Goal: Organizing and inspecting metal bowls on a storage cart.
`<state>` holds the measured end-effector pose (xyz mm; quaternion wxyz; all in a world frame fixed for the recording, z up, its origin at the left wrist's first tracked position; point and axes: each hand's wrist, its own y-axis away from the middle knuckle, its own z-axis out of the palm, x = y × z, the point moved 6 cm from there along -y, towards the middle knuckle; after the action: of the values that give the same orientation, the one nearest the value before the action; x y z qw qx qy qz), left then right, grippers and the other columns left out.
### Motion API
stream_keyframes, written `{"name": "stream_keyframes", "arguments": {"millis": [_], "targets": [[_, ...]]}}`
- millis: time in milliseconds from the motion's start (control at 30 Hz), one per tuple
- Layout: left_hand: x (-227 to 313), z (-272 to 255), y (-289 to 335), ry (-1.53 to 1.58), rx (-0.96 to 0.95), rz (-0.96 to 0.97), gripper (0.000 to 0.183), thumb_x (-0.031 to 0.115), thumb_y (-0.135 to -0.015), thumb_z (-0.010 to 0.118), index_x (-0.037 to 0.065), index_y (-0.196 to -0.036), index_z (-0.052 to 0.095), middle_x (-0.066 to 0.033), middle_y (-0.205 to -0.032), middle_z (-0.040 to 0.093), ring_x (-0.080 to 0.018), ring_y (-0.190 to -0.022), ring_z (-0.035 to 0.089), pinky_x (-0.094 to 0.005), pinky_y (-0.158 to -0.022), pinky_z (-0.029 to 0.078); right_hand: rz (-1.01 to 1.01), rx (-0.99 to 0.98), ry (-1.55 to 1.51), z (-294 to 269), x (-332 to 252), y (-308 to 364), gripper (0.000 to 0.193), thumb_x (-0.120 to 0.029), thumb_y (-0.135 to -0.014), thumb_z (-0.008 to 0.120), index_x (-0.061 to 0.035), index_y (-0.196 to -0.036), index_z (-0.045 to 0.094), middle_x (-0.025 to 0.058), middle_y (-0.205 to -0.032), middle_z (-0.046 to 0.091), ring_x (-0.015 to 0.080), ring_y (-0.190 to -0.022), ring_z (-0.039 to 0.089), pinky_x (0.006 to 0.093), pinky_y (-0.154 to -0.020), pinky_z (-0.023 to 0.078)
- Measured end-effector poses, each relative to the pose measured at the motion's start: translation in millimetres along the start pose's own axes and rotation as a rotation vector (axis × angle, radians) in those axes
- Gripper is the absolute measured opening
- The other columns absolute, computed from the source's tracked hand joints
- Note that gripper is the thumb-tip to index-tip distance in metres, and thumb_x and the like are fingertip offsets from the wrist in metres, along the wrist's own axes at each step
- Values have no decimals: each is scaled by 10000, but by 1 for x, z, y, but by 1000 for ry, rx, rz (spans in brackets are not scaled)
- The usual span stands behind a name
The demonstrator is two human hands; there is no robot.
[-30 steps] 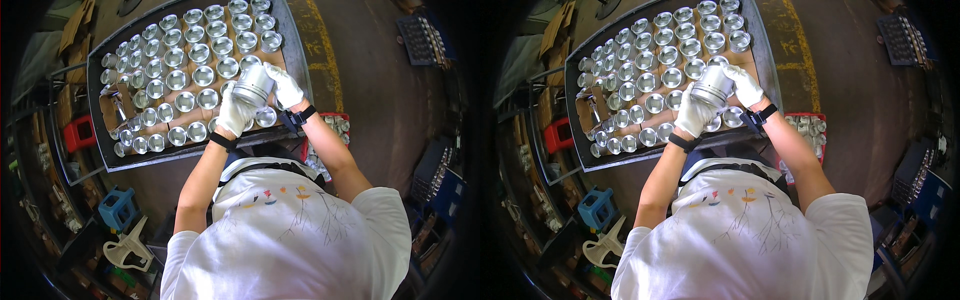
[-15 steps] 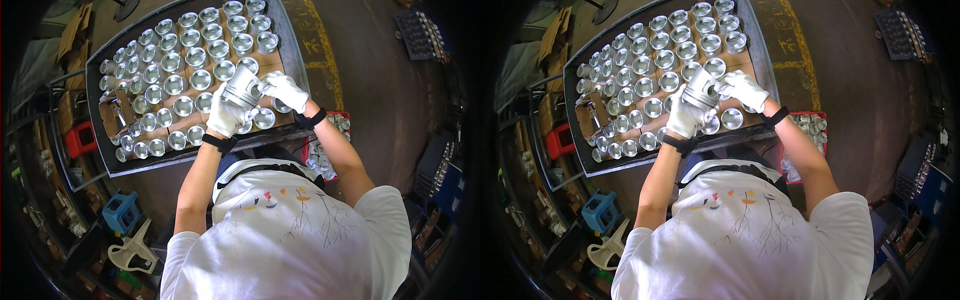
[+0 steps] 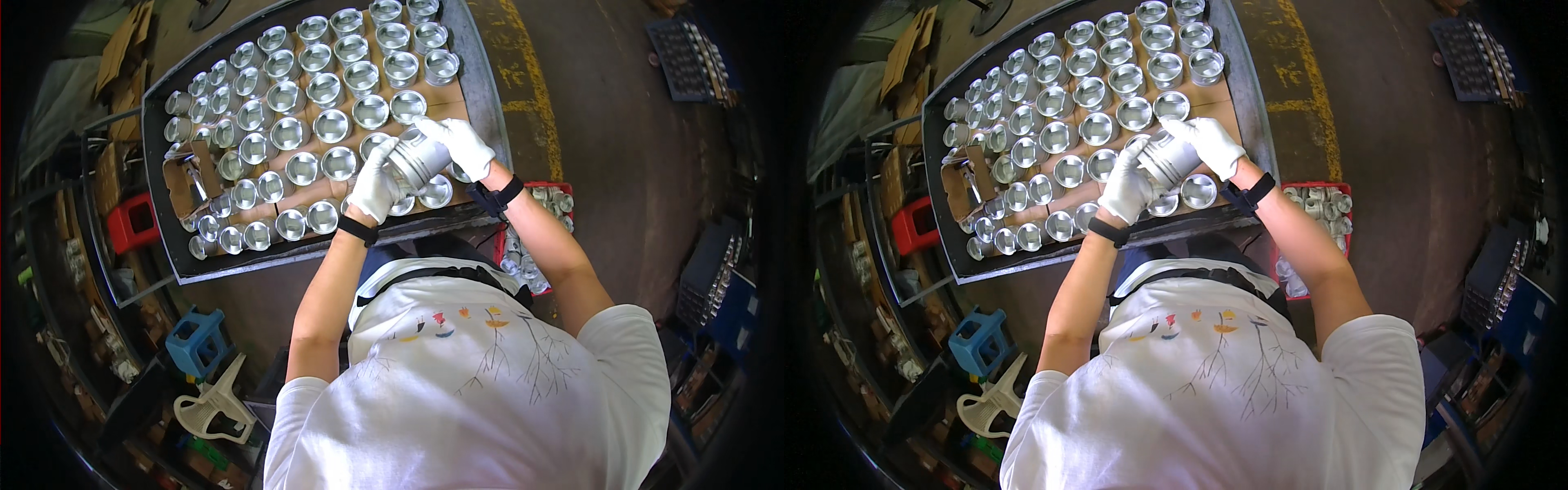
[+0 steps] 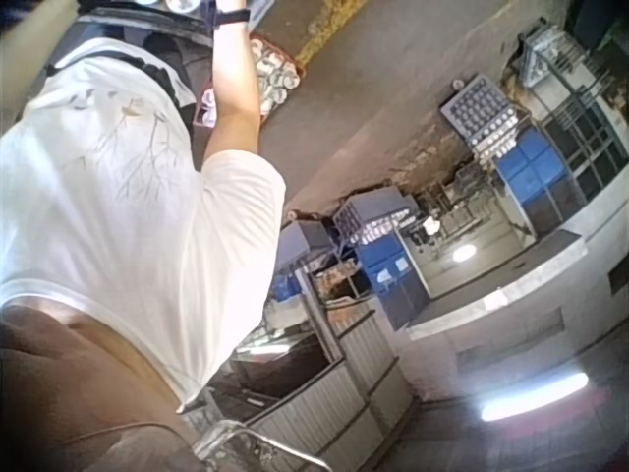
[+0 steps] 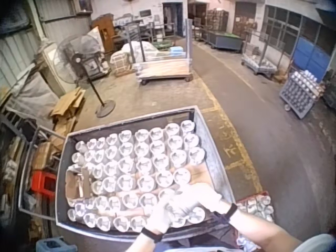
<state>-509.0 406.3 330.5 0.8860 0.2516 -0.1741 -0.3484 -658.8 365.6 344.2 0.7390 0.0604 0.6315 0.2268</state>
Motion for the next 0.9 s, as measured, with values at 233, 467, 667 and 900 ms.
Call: {"name": "stream_keyframes", "arguments": {"millis": [233, 467, 667, 900], "targets": [[-6, 3, 8, -83, 27, -64, 492, 381, -933, 592, 84, -1313, 492, -155, -1288, 576, -339, -1110, 627, -502, -804, 577, 68, 22, 222, -9, 0, -5, 400, -372, -977, 578, 6, -936, 702, 15, -769, 643, 95, -721, 567, 307, -655, 462], [-1, 28, 18, -16, -148, -96, 562, 479, -926, 509, 83, -1324, 517, -145, -1247, 618, -330, -1042, 657, -423, -668, 601, 61, 106, 256, -32, -20, 15, 503, -372, -1031, 455, 11, -1351, 524, 67, -1101, 652, 168, -989, 604, 307, -927, 468], [10, 12, 14, 57, -226, -137, 440, 373, -956, 495, 64, -1261, 569, -145, -1253, 625, -316, -1126, 622, -463, -988, 505, 250, -201, 268, 16, -35, 37, 433, -353, -971, 604, 3, -1217, 624, 43, -1067, 661, 111, -989, 564, 290, -878, 465], [-11, -26, 0, -195, -154, -333, 525, 422, -984, 456, 27, -1329, 483, -225, -1304, 560, -361, -1095, 616, -437, -884, 533, 336, 47, 139, -52, 32, 30, 204, -150, -912, 592, -16, -1059, 641, 54, -785, 654, 126, -612, 625, 286, -501, 491]]}}
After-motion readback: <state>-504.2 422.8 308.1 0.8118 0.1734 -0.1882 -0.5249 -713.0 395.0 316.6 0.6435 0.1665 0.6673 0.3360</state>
